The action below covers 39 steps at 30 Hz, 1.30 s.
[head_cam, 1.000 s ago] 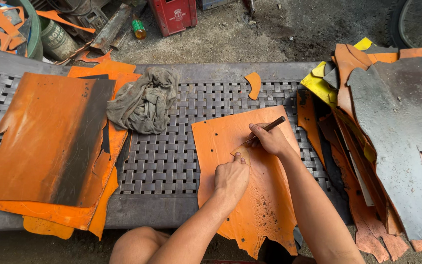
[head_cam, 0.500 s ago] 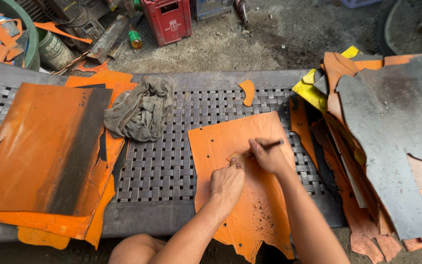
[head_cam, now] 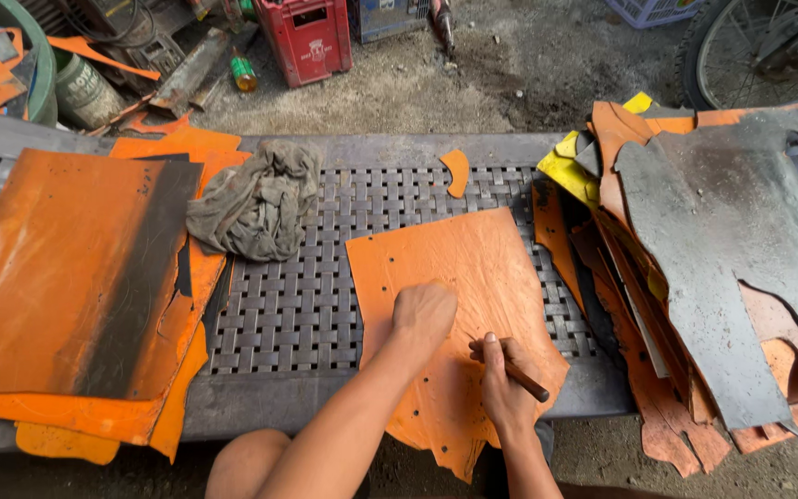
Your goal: The person uses a small knife to cut shapes from an orange sheet of material placed on a woven plastic bench. They repeatedly trace and cut out small pieces, removing them from the main sheet.
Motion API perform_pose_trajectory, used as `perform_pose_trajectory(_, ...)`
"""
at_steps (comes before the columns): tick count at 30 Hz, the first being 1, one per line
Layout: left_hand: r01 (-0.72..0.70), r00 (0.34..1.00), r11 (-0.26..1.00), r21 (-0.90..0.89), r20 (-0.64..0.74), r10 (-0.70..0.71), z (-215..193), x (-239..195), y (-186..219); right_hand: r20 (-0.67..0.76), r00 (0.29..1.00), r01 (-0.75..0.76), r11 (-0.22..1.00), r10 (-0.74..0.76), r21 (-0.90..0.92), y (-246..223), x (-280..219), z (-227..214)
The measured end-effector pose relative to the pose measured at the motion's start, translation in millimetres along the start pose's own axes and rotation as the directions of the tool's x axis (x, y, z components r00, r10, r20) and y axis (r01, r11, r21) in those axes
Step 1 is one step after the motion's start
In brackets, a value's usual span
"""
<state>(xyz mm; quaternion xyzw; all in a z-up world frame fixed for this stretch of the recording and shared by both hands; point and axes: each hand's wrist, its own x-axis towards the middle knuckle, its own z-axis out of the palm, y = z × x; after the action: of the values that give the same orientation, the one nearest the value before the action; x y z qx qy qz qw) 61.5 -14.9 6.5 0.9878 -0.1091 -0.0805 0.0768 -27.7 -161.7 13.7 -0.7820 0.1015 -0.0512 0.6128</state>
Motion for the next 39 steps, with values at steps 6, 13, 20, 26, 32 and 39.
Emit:
perform_pose_trajectory(6, -0.121, 0.979, 0.985, 0.126, 0.179, 0.097, -22, 27, 5, 0.164, 0.976, 0.173, 0.971, -0.146, -0.166, 6, -25, 12)
perform_pose_trajectory(13, -0.075, 0.991, 0.991, 0.107, 0.114, 0.063, -15, 28, 8, 0.198, 0.927, 0.369, 0.876, -0.32, -0.311, 5, -27, 27)
perform_pose_trajectory(20, -0.093, 0.979, 0.979, 0.181, 0.198, 0.056, -15, 30, 18, 0.234, 0.93, 0.35, 0.876, -0.283, -0.331, 0, -27, 32)
perform_pose_trajectory(26, -0.145, 0.963, 0.953, 0.266, 0.26, 0.073, -12, 33, 30, 0.236, 0.912, 0.401, 0.847, -0.334, -0.349, 5, -22, 19)
perform_pose_trajectory(32, -0.101, 0.965, 0.973, 0.208, 0.257, 0.046, -8, 37, 40, -0.076, 0.993, 0.065, 0.948, -0.093, -0.312, -32, 19, -41)
perform_pose_trajectory(39, 0.144, 0.892, 0.963, 0.227, 0.391, -0.226, -15, 48, 84, 0.226, 0.841, 0.51, 0.86, -0.492, -0.026, -127, 77, -16)
